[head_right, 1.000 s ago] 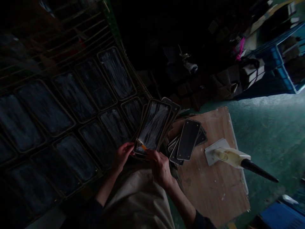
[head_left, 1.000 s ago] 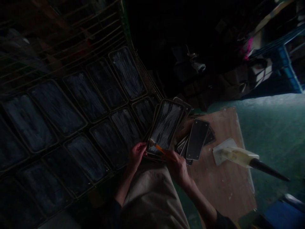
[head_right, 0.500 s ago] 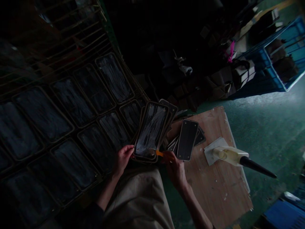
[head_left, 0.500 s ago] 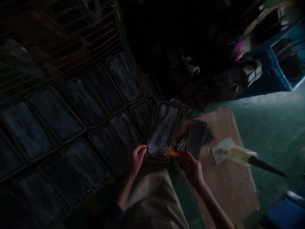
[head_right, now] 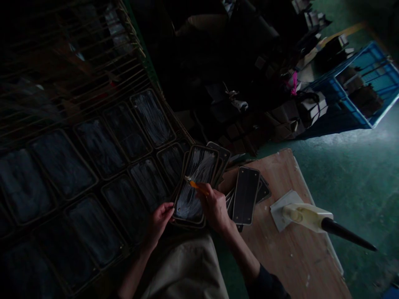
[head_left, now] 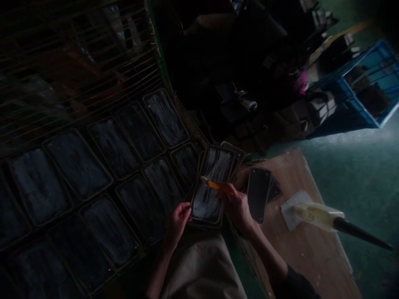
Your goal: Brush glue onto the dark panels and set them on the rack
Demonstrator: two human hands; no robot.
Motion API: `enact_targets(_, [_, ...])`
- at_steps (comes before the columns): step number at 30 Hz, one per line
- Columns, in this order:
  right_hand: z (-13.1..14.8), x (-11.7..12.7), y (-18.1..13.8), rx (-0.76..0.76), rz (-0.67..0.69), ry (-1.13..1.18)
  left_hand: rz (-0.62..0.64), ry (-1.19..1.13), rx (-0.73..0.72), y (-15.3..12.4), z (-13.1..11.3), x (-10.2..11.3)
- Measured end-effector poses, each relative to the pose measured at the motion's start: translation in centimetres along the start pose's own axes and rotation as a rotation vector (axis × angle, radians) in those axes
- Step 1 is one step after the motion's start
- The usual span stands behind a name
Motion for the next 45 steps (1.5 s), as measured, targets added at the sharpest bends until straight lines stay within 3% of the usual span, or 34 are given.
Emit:
enact_targets(2, [-1.0, 0.0, 0.7, -0.004, -0.023, 0.023, -0.008, 0.014, 0.003, 0.0, -0.1, -0.1])
enact_targets(8, [-4.8, 1.7, 5.0, -0.039, -0.308, 0.077, -0.028, 0.069, 0.0, -0.1, -0.4, -0.3])
enact_targets(12, [-5.6, 2.4, 6.3, -0.012, -0.345, 0.034, -0.035, 0.062, 0.003, -0.4, -0.8, -0.4])
enact_targets(18, [-3.9, 2.4, 1.6, -0.011, -0.284, -0.183, -0.009, 0.067, 0.007, -0.4, -0.6, -0.5])
enact_targets(23, [-0.6, 2.6, -4.2, -0.176, -0.186, -0.099, 0.047, -0.008, 0.032, -0.4, -0.3, -0.4])
enact_targets(25, [0.5, 3.1, -5.8, -0.295, -0.286, -0.048, 0.096, -0.037, 0.049, -0.8, -0.9, -0.4])
enact_targets(27, [1.1, 3.6, -6.9, -0.372, -0.473, -0.019, 0.177, -0.056, 0.083, -1.5, -1.9, -0.4])
enact_targets(30, [1.4, 3.9, -7.4, -0.349, -0.668, 0.016, 0.323, -0.068, 0.153, -2.5, -3.3, -0.5])
enact_targets(35, [1.7, 3.3, -8.1, -0.287, -0.699, -0.042, 0.514, -0.129, 0.182, -3.7, -4.9, -0.6])
enact_targets(40, [2.8, 2.7, -8.5, -0.253, -0.807, -0.051, 0.537, -0.182, 0.07, -5.0, -7.4, 0.6])
enact_targets(45, [4.5, 2.0, -7.8, -0.256, -0.852, -0.018, 0.554, -0.134, -0.104, -5.2, -10.9, 3.4])
Point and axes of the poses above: each hand's wrist, its own y-axis towards the middle knuckle, its own x-axis out of the back of the hand, z = x × y, the point moved 2 cm from there along y, towards the middle knuckle, and after that the axes turned 11 degrees about x, right-handed, at the moved point
